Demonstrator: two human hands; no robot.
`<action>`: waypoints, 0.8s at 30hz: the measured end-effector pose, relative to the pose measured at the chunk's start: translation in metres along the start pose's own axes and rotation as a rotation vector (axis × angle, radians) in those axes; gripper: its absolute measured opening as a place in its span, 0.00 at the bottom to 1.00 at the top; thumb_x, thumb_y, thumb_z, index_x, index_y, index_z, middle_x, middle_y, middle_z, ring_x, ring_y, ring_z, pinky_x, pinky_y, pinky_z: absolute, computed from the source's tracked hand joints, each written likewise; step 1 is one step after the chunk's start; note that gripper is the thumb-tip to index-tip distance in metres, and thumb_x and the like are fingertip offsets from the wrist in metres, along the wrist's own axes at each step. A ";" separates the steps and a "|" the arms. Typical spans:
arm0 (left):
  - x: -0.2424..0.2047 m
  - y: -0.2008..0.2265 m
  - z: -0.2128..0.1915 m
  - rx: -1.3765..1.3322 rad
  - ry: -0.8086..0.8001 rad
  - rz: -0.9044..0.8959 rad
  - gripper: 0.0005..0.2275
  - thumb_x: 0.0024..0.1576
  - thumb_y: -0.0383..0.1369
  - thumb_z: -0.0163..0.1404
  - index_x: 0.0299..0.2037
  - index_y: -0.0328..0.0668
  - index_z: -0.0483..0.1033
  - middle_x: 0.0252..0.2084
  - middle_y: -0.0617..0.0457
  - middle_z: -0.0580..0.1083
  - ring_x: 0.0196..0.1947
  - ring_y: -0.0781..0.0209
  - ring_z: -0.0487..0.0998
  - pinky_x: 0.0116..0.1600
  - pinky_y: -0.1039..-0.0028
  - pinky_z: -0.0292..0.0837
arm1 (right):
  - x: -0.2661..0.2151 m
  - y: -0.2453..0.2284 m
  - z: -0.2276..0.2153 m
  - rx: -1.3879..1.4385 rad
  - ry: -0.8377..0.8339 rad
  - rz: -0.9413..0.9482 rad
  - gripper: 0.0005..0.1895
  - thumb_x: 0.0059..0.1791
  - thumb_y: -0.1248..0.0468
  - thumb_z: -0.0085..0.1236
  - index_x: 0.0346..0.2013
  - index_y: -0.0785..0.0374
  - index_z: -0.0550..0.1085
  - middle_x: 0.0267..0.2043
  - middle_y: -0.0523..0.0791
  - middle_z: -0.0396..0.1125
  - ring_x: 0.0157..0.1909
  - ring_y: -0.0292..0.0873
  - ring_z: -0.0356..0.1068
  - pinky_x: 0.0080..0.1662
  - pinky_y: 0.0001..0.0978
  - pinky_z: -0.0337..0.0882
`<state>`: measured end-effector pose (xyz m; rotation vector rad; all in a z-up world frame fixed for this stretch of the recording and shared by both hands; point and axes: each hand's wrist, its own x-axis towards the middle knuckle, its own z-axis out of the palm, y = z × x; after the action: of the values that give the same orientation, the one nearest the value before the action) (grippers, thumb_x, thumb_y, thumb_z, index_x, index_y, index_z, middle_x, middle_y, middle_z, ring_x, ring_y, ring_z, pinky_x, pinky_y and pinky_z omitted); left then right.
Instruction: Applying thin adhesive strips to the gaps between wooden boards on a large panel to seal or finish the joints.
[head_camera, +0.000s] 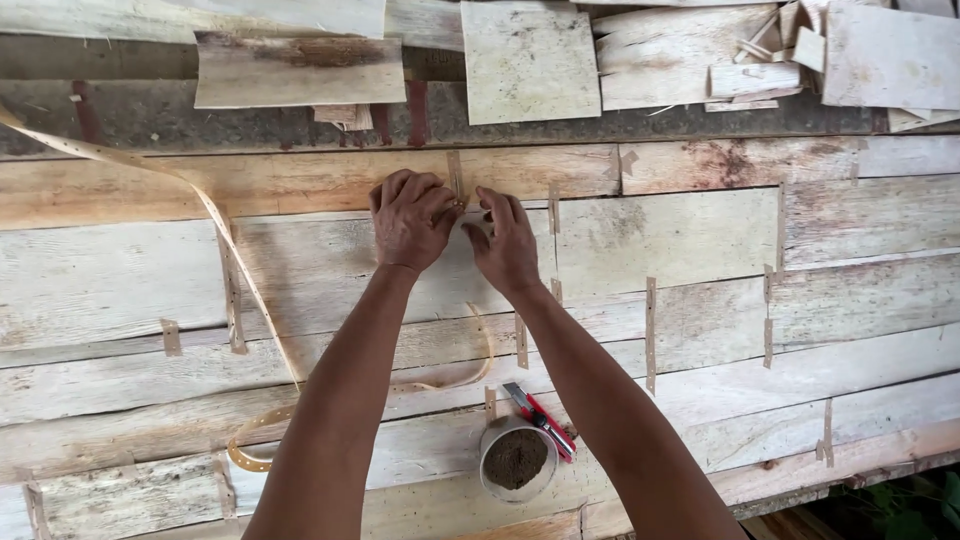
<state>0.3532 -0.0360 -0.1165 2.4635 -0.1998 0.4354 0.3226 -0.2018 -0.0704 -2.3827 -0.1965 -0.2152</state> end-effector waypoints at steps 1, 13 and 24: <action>0.002 0.001 0.000 0.001 -0.005 -0.010 0.09 0.51 0.47 0.64 0.37 0.68 0.78 0.45 0.74 0.71 0.59 0.66 0.67 0.61 0.62 0.61 | 0.000 0.008 0.003 0.001 -0.010 0.003 0.30 0.48 0.66 0.68 0.63 0.55 0.67 0.47 0.48 0.67 0.46 0.53 0.73 0.45 0.44 0.80; 0.002 -0.003 -0.001 -0.095 0.094 0.021 0.07 0.49 0.37 0.66 0.33 0.64 0.81 0.42 0.71 0.75 0.56 0.66 0.70 0.60 0.65 0.61 | -0.001 0.021 0.007 -0.456 -0.024 -0.414 0.24 0.52 0.52 0.60 0.63 0.48 0.72 0.53 0.44 0.57 0.46 0.43 0.65 0.47 0.35 0.76; 0.002 -0.004 0.000 -0.085 0.103 0.036 0.07 0.48 0.34 0.65 0.32 0.63 0.81 0.42 0.69 0.76 0.56 0.64 0.71 0.61 0.65 0.62 | -0.008 0.016 0.001 -0.381 -0.052 -0.327 0.30 0.56 0.54 0.55 0.73 0.55 0.63 0.67 0.51 0.49 0.50 0.49 0.65 0.52 0.42 0.76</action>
<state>0.3556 -0.0325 -0.1181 2.3509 -0.2150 0.5570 0.3183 -0.2138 -0.0831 -2.7238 -0.6195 -0.3717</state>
